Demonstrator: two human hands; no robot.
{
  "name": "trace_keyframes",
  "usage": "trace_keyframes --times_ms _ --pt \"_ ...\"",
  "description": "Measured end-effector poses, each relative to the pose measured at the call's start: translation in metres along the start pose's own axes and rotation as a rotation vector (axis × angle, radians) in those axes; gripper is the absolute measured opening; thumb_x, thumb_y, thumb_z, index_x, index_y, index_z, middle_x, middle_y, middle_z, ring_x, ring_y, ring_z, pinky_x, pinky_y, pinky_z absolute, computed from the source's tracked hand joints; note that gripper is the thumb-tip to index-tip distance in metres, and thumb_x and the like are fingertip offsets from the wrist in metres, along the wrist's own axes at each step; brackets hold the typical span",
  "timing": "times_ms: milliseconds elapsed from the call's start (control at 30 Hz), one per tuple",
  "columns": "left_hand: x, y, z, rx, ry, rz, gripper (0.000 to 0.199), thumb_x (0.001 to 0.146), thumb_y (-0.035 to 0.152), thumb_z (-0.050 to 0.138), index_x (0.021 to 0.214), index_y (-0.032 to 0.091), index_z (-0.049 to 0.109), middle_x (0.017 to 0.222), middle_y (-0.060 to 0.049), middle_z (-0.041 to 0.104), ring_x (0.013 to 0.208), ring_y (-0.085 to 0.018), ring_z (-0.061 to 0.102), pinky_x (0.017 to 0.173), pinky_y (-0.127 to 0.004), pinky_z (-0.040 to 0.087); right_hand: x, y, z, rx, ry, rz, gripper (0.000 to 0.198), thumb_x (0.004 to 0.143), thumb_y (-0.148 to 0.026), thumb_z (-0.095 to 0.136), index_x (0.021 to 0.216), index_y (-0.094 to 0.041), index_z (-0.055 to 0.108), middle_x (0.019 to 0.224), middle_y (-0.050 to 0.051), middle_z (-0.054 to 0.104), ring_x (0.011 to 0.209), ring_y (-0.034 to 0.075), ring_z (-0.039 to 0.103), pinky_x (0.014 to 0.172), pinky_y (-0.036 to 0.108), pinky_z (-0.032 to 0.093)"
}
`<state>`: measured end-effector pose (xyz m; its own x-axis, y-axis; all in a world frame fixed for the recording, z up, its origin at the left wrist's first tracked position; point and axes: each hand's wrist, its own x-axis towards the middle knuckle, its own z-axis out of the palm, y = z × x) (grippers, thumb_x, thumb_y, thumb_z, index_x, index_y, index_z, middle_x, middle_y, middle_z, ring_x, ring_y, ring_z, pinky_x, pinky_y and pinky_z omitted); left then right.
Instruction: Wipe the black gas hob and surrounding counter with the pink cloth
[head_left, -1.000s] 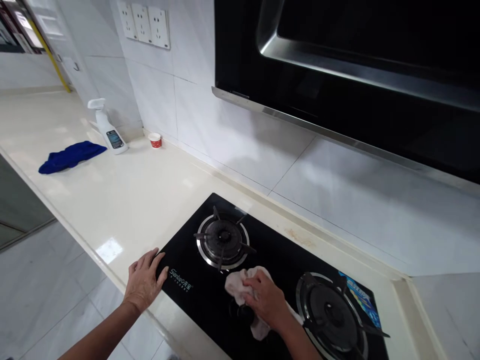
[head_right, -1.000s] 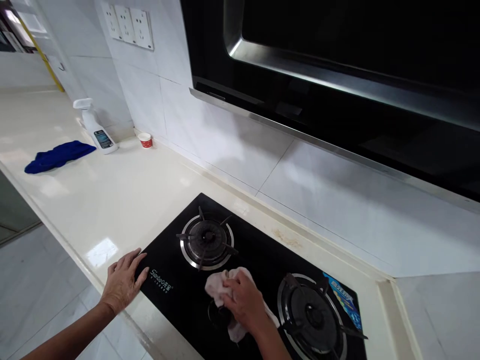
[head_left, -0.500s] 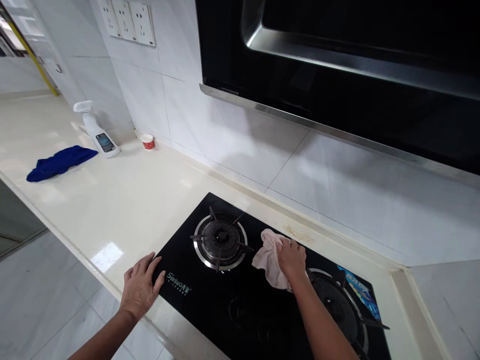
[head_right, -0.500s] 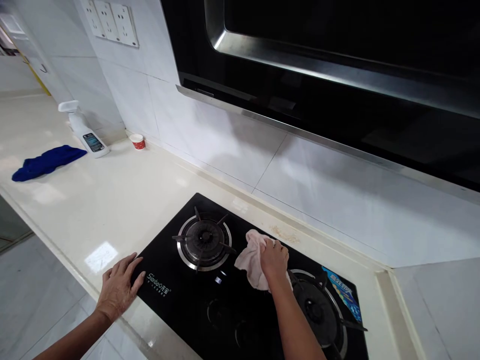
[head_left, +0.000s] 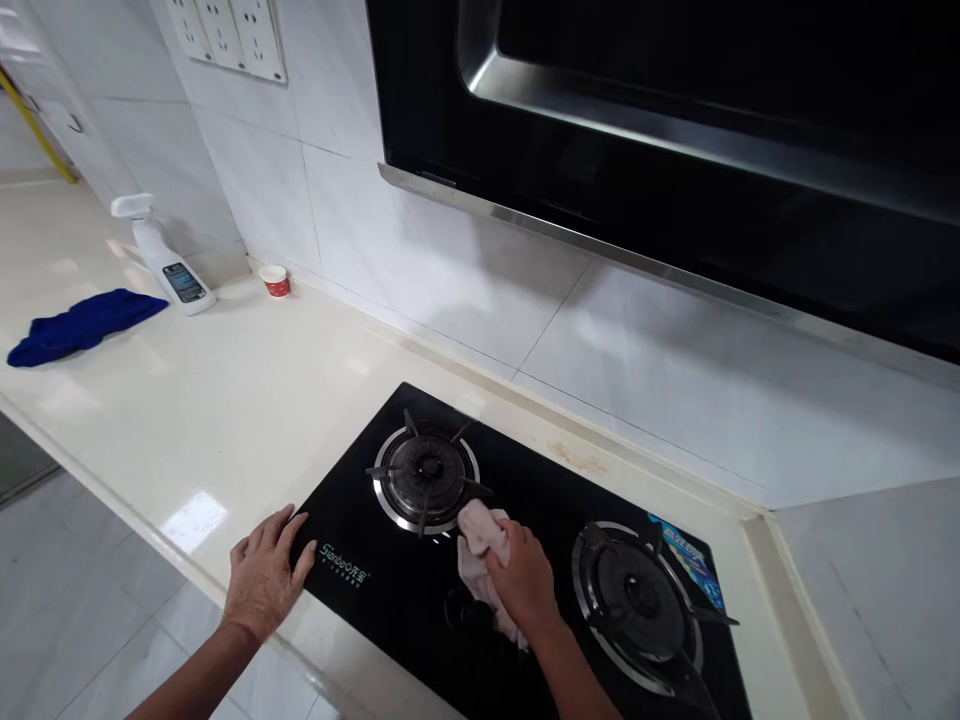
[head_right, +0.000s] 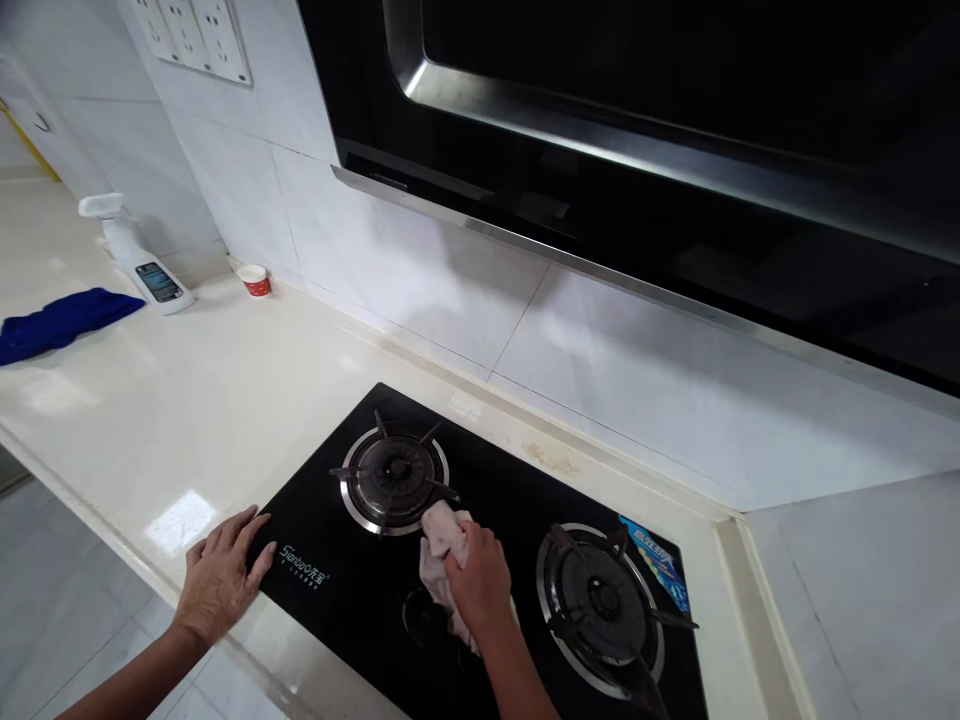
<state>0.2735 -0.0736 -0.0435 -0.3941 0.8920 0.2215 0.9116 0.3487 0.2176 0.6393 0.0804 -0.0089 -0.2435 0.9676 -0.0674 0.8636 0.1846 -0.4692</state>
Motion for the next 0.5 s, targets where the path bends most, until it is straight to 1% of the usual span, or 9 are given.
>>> trace_keyframes --times_ms 67,133,200,233,267,333,367,433,500 --pt "0.000 0.000 0.000 0.001 0.005 -0.001 0.047 0.098 0.047 0.038 0.131 0.021 0.060 0.142 -0.012 0.059 0.129 -0.030 0.053 0.101 -0.052 0.041 -0.002 -0.004 -0.004 0.338 -0.023 0.058 0.036 0.086 -0.038 0.051 0.118 -0.025 0.057 0.113 0.008 0.068 0.104 0.026 0.064 0.093 0.039 0.051" --pt "0.000 0.000 -0.001 -0.003 0.005 -0.001 0.047 0.098 0.047 0.039 0.131 0.022 0.060 0.142 -0.012 0.059 0.129 -0.030 0.053 0.101 -0.051 0.042 0.002 -0.001 -0.014 0.651 -0.035 0.122 0.042 0.086 -0.048 0.052 0.121 -0.025 0.055 0.112 0.006 0.070 0.103 0.025 0.066 0.089 0.037 0.054" --pt "0.000 0.000 -0.001 -0.012 -0.001 0.000 0.047 0.098 0.047 0.039 0.131 0.022 0.060 0.142 -0.012 0.059 0.129 -0.030 0.053 0.101 -0.051 0.042 0.011 0.011 -0.027 0.849 -0.031 0.150 0.054 0.087 -0.056 0.051 0.129 -0.023 0.053 0.115 0.008 0.071 0.108 0.026 0.066 0.089 0.038 0.055" --pt "0.000 0.000 -0.001 -0.016 -0.001 -0.002 0.047 0.098 0.048 0.040 0.131 0.022 0.061 0.142 -0.012 0.059 0.129 -0.030 0.053 0.101 -0.051 0.042 0.017 0.019 -0.034 0.888 -0.044 0.141 0.058 0.088 -0.059 0.049 0.134 -0.023 0.051 0.117 0.009 0.070 0.111 0.027 0.065 0.090 0.039 0.055" --pt "0.000 0.000 -0.001 -0.019 -0.001 -0.004 0.047 0.098 0.048 0.040 0.131 0.022 0.061 0.142 -0.012 0.059 0.128 -0.030 0.053 0.101 -0.051 0.042 0.023 0.027 -0.040 0.878 -0.078 0.119 0.061 0.089 -0.059 0.047 0.137 -0.022 0.050 0.121 0.010 0.069 0.116 0.027 0.064 0.092 0.040 0.054" --pt "-0.001 0.000 -0.001 -0.020 0.001 -0.012 0.048 0.097 0.048 0.040 0.131 0.022 0.061 0.142 -0.012 0.059 0.128 -0.031 0.053 0.102 -0.052 0.042 0.038 0.045 -0.054 0.713 -0.147 0.079 0.062 0.086 -0.056 0.050 0.139 -0.023 0.052 0.131 0.011 0.064 0.124 0.028 0.058 0.099 0.042 0.051" --pt "-0.001 0.000 -0.001 -0.019 0.001 -0.015 0.048 0.097 0.048 0.040 0.131 0.022 0.061 0.142 -0.012 0.059 0.127 -0.031 0.054 0.102 -0.052 0.042 0.045 0.054 -0.059 0.586 -0.146 0.066 0.062 0.084 -0.052 0.054 0.139 -0.023 0.053 0.137 0.011 0.059 0.129 0.029 0.055 0.103 0.044 0.048" --pt "-0.002 0.000 0.000 -0.018 -0.004 -0.015 0.048 0.097 0.049 0.040 0.132 0.022 0.061 0.142 -0.012 0.059 0.127 -0.030 0.054 0.102 -0.051 0.042 0.056 0.067 -0.067 0.359 -0.081 0.047 0.067 0.080 -0.042 0.056 0.144 -0.022 0.050 0.150 0.013 0.046 0.135 0.029 0.049 0.109 0.045 0.043" --pt "-0.002 0.000 0.000 -0.019 -0.007 -0.011 0.048 0.098 0.049 0.040 0.132 0.022 0.061 0.142 -0.011 0.059 0.128 -0.030 0.054 0.102 -0.051 0.042 0.060 0.071 -0.068 0.230 -0.060 -0.007 0.070 0.084 -0.038 0.049 0.151 -0.023 0.041 0.156 0.014 0.037 0.136 0.027 0.046 0.109 0.044 0.043"
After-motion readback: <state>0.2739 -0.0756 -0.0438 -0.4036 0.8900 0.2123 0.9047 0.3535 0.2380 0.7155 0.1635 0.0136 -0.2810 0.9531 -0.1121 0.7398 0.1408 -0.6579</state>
